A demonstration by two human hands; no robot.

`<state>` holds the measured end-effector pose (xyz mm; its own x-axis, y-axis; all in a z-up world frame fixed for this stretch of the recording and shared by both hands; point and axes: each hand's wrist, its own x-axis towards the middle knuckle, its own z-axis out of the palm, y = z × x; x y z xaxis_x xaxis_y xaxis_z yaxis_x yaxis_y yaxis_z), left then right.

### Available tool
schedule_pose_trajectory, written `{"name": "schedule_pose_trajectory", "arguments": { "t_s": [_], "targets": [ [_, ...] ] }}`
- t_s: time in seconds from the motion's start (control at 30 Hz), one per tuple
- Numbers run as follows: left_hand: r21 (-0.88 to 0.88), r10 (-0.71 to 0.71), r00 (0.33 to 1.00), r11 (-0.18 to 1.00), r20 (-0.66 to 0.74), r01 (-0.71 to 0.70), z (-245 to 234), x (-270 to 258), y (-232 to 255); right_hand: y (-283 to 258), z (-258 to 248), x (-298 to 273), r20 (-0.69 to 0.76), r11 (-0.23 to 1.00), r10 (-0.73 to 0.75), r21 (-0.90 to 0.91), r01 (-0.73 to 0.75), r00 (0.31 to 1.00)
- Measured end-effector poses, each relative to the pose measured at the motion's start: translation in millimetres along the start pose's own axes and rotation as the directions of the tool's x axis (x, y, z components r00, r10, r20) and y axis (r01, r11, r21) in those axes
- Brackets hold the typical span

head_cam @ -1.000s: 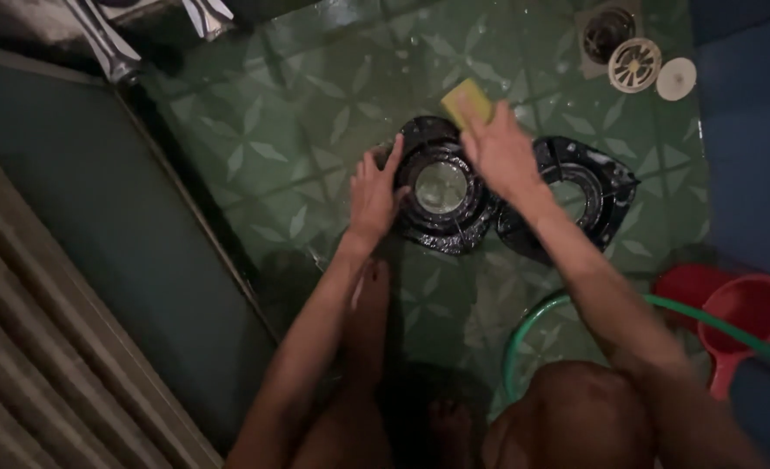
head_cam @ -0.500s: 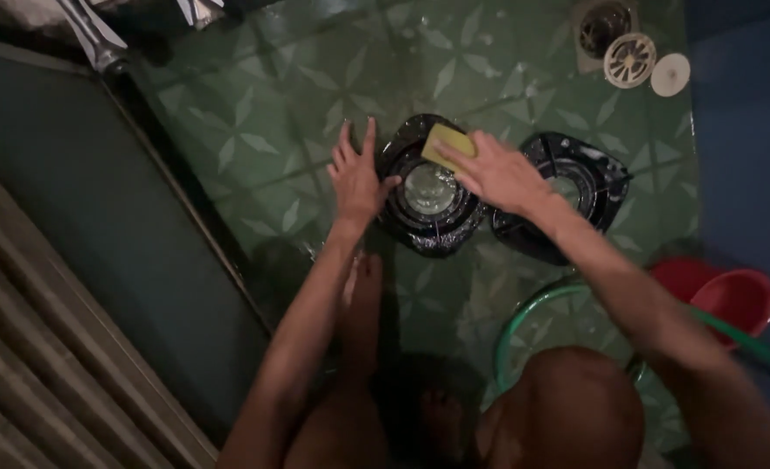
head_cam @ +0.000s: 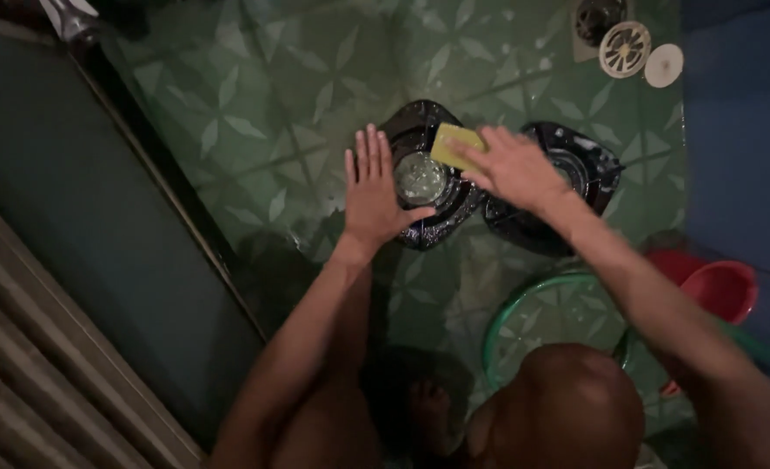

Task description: Cleaning and scrubbing metal gas stove components on a tiled floor using a sponge and water from a hose.

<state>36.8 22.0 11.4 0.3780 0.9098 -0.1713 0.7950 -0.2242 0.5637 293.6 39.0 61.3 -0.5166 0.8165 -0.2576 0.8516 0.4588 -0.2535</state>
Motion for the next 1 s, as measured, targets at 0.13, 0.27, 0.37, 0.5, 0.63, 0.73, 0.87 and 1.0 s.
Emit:
{"name": "schedule_pose_trajectory", "arguments": {
  "t_s": [0.13, 0.27, 0.37, 0.5, 0.63, 0.73, 0.87, 1.0],
  "targets": [
    [0.089, -0.022, 0.999, 0.996, 0.041, 0.018, -1.4, 1.0, 7.1, 0.7, 2.2, 4.4, -0.011, 0.994, -0.029, -0.108, 0.027, 1.0],
    [0.131, -0.018, 0.993, 0.991, 0.115, 0.003, 0.4, 4.8, 1.8, 9.6, 9.2, 0.0, 0.131, 0.985, -0.158, -0.048, 0.165, 0.979],
    [0.154, 0.029, 0.991, 0.987, 0.128, -0.048, 0.8, 6.2, -3.1, 23.2, 2.7, 7.7, 0.269, 0.955, -0.151, -0.208, 0.21, 0.951],
    [0.193, 0.06, 0.987, 0.977, 0.147, -0.088, -5.7, 10.4, -4.6, 20.7, 3.8, 14.7, 0.333, 0.953, -0.189, -0.165, 0.254, 0.924],
    [0.195, 0.065, 0.981, 0.976, 0.183, -0.101, -1.9, 14.3, -4.3, 25.4, 4.6, 4.8, 0.294, 0.942, -0.223, -0.181, 0.284, 0.929],
    [0.21, 0.074, 0.981, 0.971, 0.177, -0.111, -1.0, 12.3, -9.0, 23.9, 11.2, -7.4, 0.236, 0.952, -0.229, -0.147, 0.267, 0.945],
    [0.219, 0.092, 0.977, 0.966, 0.194, -0.135, -2.6, 14.1, -6.2, 0.6, 23.6, -44.0, 0.061, 0.989, 0.004, -0.145, 0.005, 0.998],
    [0.209, 0.108, 0.966, 0.965, 0.233, -0.158, -2.8, 16.9, -15.2, -34.8, 59.4, -63.1, 0.069, 0.964, 0.243, -0.126, -0.233, 0.968]
  ]
}}
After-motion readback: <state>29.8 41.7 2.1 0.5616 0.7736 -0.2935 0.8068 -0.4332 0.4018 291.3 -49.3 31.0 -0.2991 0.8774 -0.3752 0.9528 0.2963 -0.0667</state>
